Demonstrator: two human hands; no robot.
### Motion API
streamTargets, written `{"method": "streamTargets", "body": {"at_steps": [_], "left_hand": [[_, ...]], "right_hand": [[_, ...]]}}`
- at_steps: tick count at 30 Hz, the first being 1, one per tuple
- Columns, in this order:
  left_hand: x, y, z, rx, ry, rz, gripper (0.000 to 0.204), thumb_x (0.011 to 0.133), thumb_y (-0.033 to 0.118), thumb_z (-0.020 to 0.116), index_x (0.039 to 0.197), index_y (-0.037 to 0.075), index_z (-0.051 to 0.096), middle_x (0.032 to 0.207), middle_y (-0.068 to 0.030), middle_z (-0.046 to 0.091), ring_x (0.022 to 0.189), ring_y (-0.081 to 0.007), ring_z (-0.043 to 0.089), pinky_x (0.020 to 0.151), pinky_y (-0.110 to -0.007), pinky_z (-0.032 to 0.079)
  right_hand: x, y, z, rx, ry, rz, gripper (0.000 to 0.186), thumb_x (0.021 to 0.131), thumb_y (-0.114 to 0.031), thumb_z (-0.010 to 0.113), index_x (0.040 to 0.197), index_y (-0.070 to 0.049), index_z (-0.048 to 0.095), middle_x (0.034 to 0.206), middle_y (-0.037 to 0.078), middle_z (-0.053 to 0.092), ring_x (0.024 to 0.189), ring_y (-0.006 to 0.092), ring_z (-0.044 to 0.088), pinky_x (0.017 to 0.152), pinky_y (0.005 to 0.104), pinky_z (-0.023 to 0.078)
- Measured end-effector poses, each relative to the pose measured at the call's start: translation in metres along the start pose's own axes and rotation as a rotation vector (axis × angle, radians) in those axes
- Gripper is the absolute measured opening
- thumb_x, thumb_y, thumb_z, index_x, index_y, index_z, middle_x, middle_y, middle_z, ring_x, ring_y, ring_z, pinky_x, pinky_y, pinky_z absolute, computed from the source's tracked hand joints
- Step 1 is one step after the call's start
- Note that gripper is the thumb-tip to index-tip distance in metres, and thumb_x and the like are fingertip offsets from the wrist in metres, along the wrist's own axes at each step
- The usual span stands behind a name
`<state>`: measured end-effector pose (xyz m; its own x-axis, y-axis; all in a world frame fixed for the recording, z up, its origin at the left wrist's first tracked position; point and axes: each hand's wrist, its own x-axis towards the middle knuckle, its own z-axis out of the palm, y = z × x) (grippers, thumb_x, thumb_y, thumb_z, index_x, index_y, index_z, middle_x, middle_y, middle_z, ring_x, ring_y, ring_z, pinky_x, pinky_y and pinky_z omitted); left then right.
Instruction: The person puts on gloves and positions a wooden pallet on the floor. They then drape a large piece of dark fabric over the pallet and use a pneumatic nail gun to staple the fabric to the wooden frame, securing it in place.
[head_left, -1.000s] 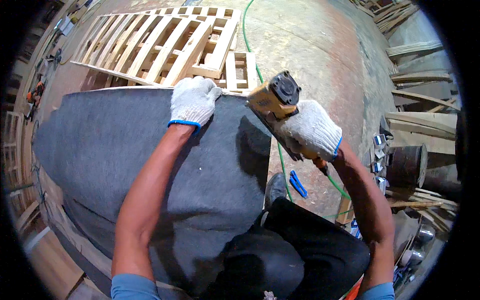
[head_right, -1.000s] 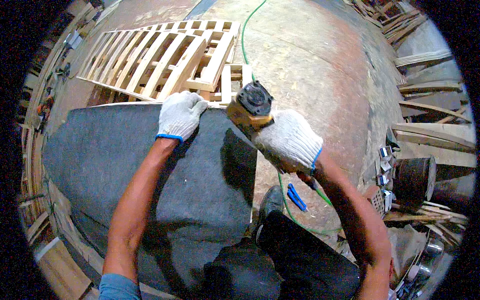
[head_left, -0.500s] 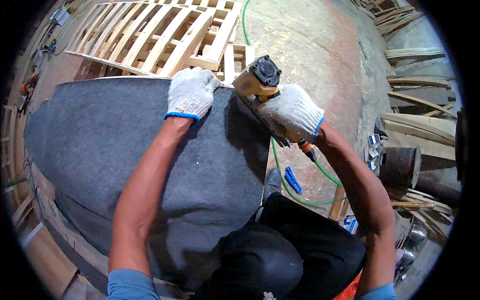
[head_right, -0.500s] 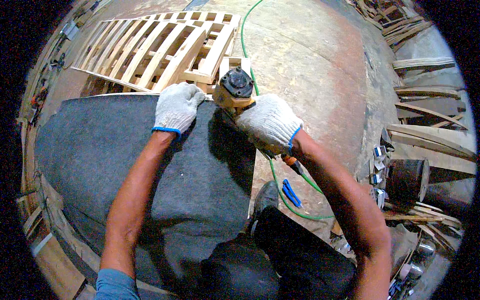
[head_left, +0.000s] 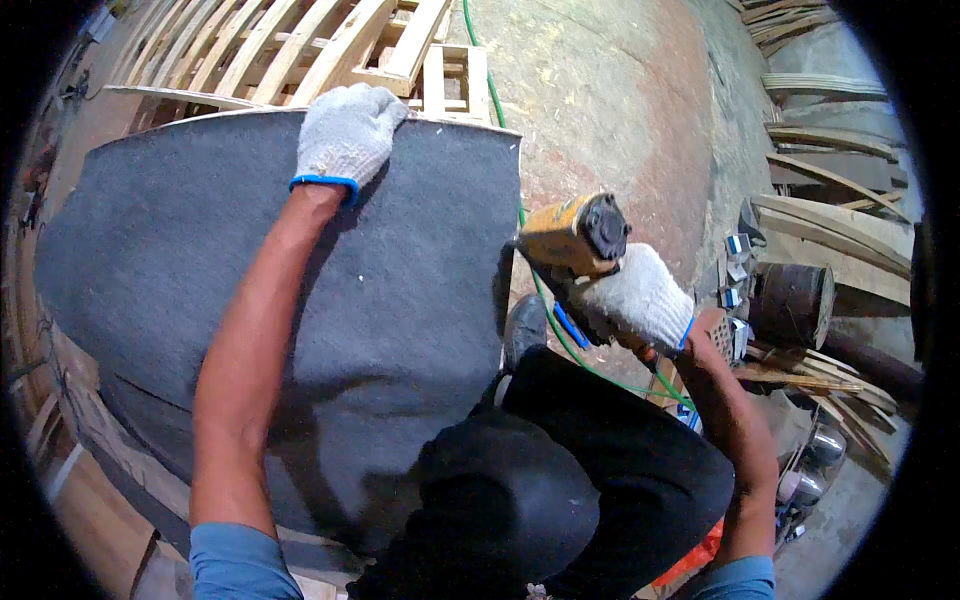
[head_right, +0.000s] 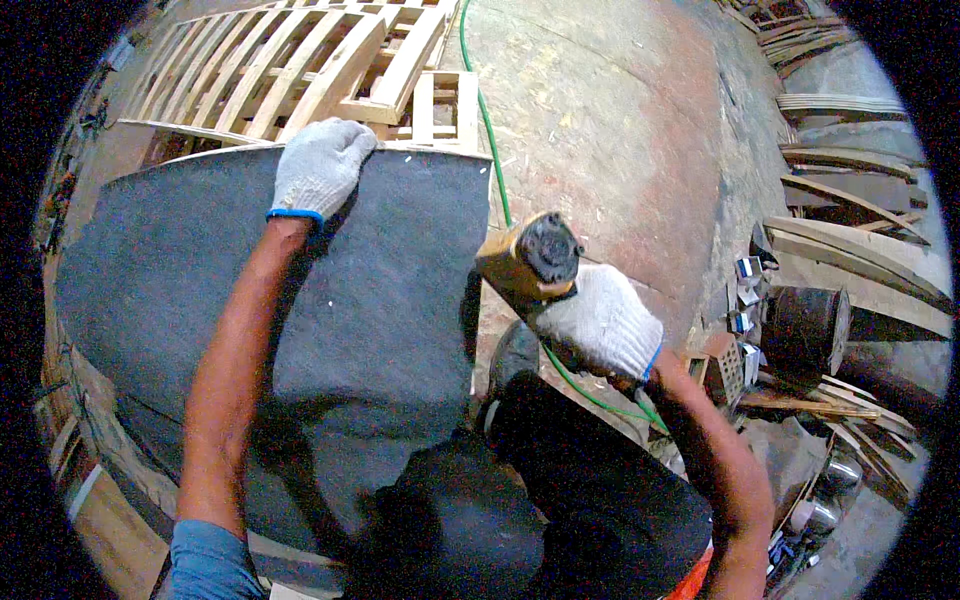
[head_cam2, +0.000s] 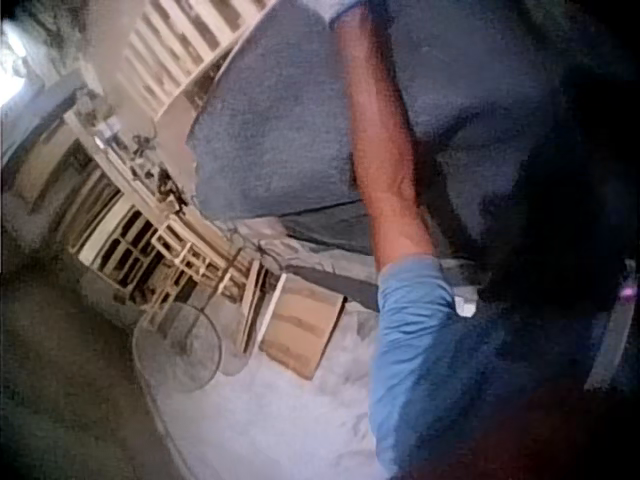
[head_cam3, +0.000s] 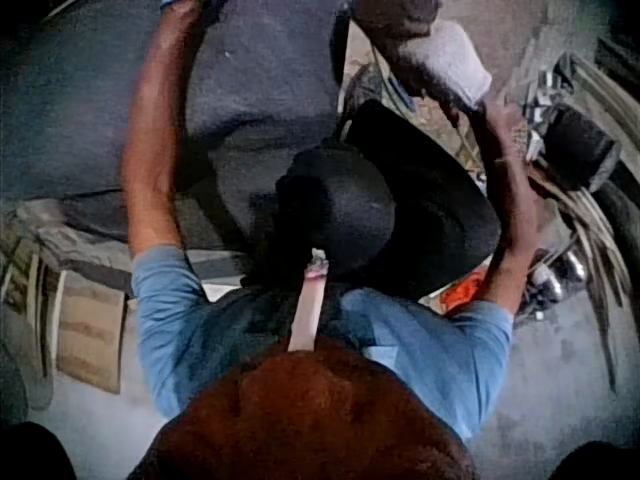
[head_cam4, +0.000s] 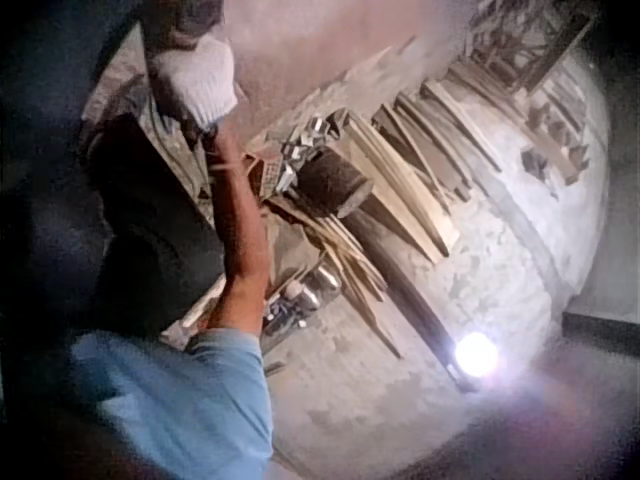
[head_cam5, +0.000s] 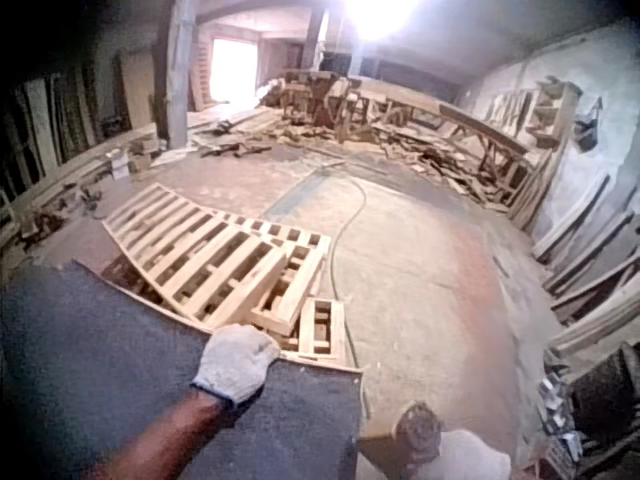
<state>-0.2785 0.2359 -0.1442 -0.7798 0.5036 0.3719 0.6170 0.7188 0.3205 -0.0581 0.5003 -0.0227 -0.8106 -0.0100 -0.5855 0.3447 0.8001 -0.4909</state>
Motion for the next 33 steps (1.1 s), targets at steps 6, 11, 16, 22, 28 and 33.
{"method": "streamTargets", "body": {"at_steps": [6, 11, 16, 22, 28, 33], "left_hand": [[0.009, 0.038, -0.02, 0.104, -0.107, 0.132, 0.036, 0.094, 0.034, 0.061, 0.114, 0.005, 0.069, 0.11, -0.0139, 0.069, 0.109, -0.0339, 0.062, 0.102, -0.049, 0.042], [-0.043, 0.095, -0.046, 0.064, -0.329, 0.316, 0.059, 0.089, 0.039, 0.064, 0.133, 0.001, 0.057, 0.144, -0.0232, 0.049, 0.137, -0.0419, 0.04, 0.119, -0.054, 0.024], [-0.106, 0.101, -0.061, 0.006, -0.373, 0.185, 0.068, 0.09, 0.04, 0.062, 0.143, 0.0, 0.049, 0.154, -0.0255, 0.039, 0.146, -0.0421, 0.033, 0.123, -0.054, 0.016], [-0.134, 0.108, -0.089, -0.059, -0.393, 0.159, 0.069, 0.087, 0.038, 0.065, 0.141, -0.002, 0.05, 0.152, -0.0282, 0.041, 0.144, -0.0442, 0.034, 0.122, -0.054, 0.019], [-0.123, 0.05, -0.1, 0.276, -0.289, 0.093, 0.06, 0.094, 0.038, 0.059, 0.142, 0.003, 0.05, 0.152, -0.0253, 0.042, 0.143, -0.0436, 0.035, 0.121, -0.054, 0.021], [-0.15, 0.058, -0.099, 0.177, -0.245, 0.073, 0.066, 0.092, 0.041, 0.061, 0.144, 0.003, 0.048, 0.152, -0.0281, 0.04, 0.144, -0.0457, 0.032, 0.121, -0.058, 0.017]], "right_hand": [[-0.024, 0.014, 0.015, -0.053, 0.134, 0.08, 0.032, 0.08, -0.028, 0.068, 0.094, 0.001, 0.067, 0.057, 0.013, 0.062, 0.049, 0.0215, 0.061, 0.052, 0.0374, 0.051], [-0.03, -0.019, 0.011, -0.07, 0.227, 0.106, 0.031, 0.081, -0.028, 0.067, 0.093, 0.001, 0.068, 0.06, 0.013, 0.065, 0.052, 0.0203, 0.065, 0.054, 0.0351, 0.053], [-0.021, -0.002, 0.006, -0.03, 0.128, 0.214, 0.035, 0.081, -0.031, 0.069, 0.094, 0.001, 0.069, 0.061, 0.014, 0.066, 0.056, 0.0227, 0.068, 0.056, 0.0351, 0.054], [-0.017, -0.004, 0.003, -0.105, 0.167, 0.125, 0.032, 0.081, -0.027, 0.068, 0.094, 0.002, 0.07, 0.062, 0.017, 0.066, 0.057, 0.0258, 0.07, 0.056, 0.0356, 0.054], [-0.011, 0.019, 0.025, -0.031, 0.186, -0.018, 0.029, 0.081, -0.024, 0.067, 0.092, 0.002, 0.07, 0.061, 0.016, 0.066, 0.057, 0.0268, 0.069, 0.056, 0.0359, 0.054], [-0.012, -0.01, 0.017, -0.032, 0.162, -0.062, 0.027, 0.079, -0.024, 0.068, 0.089, 0.001, 0.07, 0.061, 0.014, 0.066, 0.056, 0.0253, 0.068, 0.056, 0.0359, 0.054]]}}
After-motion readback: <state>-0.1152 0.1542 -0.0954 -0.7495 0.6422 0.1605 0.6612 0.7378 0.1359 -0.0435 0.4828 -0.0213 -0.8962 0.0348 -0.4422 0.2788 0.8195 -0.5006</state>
